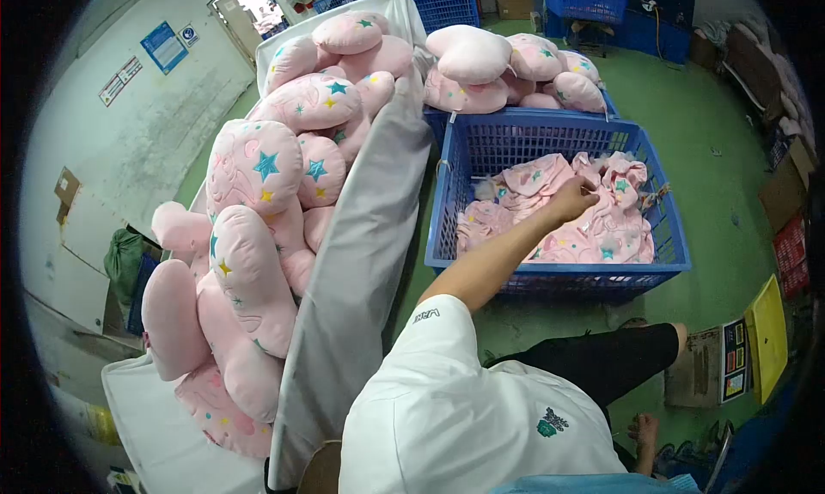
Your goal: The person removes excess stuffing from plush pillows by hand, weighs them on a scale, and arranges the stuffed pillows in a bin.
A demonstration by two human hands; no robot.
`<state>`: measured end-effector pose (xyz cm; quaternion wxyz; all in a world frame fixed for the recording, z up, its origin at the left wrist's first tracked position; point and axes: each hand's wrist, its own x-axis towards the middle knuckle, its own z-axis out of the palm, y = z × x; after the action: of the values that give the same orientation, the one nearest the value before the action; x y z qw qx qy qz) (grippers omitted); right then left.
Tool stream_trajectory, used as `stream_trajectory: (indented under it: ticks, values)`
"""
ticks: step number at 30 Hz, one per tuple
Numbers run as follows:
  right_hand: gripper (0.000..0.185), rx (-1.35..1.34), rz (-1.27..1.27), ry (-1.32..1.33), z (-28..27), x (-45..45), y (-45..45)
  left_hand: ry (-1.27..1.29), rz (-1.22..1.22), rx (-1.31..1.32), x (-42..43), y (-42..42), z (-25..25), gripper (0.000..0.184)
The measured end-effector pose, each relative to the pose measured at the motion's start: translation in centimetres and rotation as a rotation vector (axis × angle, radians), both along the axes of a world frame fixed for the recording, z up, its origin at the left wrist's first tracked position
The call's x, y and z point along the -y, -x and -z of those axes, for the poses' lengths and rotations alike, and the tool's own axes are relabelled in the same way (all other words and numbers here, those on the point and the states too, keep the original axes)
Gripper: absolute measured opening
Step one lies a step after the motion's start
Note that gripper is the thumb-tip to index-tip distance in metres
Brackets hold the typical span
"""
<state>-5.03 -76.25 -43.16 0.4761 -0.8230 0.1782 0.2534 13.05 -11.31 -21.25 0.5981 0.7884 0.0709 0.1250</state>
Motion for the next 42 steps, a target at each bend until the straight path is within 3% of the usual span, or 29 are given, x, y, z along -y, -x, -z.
stream_trajectory:
  ticks: [6, 11, 13, 15, 17, 18, 19, 20, 21, 23, 25, 28, 34, 38, 39, 41, 42]
  values:
    - [0.036, -0.040, 0.026, -0.017, 0.0, -0.7, -0.1, -0.094, 0.084, -0.086, 2.6, 1.3, 1.9, 0.035]
    - [0.037, -0.058, -0.118, 0.012, -0.1, -1.1, -1.2, -0.056, 0.032, -0.094, 0.4, 2.8, 5.5, 0.034]
    - [0.034, -0.073, -0.079, 0.053, 1.6, -0.1, -0.8, -0.198, -0.032, -0.130, -0.3, 5.1, 5.5, 0.036]
    - [0.035, -0.057, -0.081, 0.016, 1.7, 0.3, -0.3, -0.492, -0.166, 0.014, -1.9, 6.6, 10.4, 0.041]
    - [0.035, -0.040, -0.109, -0.032, -0.9, -1.1, -0.1, -0.758, -0.287, -0.027, -2.8, 9.5, 10.2, 0.049]
    - [0.036, -0.041, -0.113, -0.064, -2.2, -1.8, -0.1, -0.724, -0.286, 0.080, -4.2, 10.7, 11.8, 0.053]
    - [0.034, 0.038, -0.219, 0.018, -2.8, -1.7, -0.1, -0.738, -0.288, -0.031, -5.2, 11.6, 14.1, 0.054]
    - [0.032, 0.036, -0.118, 0.029, -4.6, -3.5, 0.0, -0.740, -0.208, -0.288, -5.0, 12.6, 13.6, 0.059]
    - [0.029, 0.031, -0.016, 0.038, -6.1, -4.9, -0.4, -0.680, -0.075, -0.375, -5.0, 14.0, 13.5, 0.062]
    - [0.032, 0.107, -0.193, 0.001, -5.6, -3.8, -2.5, -0.965, 0.033, -0.600, -4.0, 14.9, 14.2, 0.066]
    - [0.032, 0.175, -0.056, -0.025, -14.1, -9.5, -3.2, -0.884, -0.017, -0.623, -2.8, 13.8, 13.3, 0.066]
    - [0.029, 0.182, -0.001, -0.110, -16.2, -11.6, -4.2, -0.823, 0.028, -0.586, -0.3, 10.9, 13.6, 0.064]
    - [0.027, 0.019, -0.049, -0.194, -6.8, -9.6, -3.7, -0.879, 0.074, -0.625, 3.8, 5.3, 11.5, 0.055]
    - [0.026, -0.141, -0.380, 0.232, -2.4, -10.4, -4.5, -0.962, 0.059, -0.679, 5.8, 4.1, 12.1, 0.049]
    - [0.026, -0.156, -0.395, 0.214, -2.7, -11.1, -5.7, -0.962, 0.053, -0.661, 5.6, 4.2, 12.2, 0.047]
    - [0.029, -0.098, -0.227, -0.219, -4.8, -12.1, -8.0, -0.956, 0.038, -0.630, 5.7, 3.9, 12.1, 0.043]
    - [0.029, -0.119, -0.241, -0.232, -4.6, -11.7, -8.4, -0.963, 0.030, -0.657, 5.7, 3.4, 12.1, 0.043]
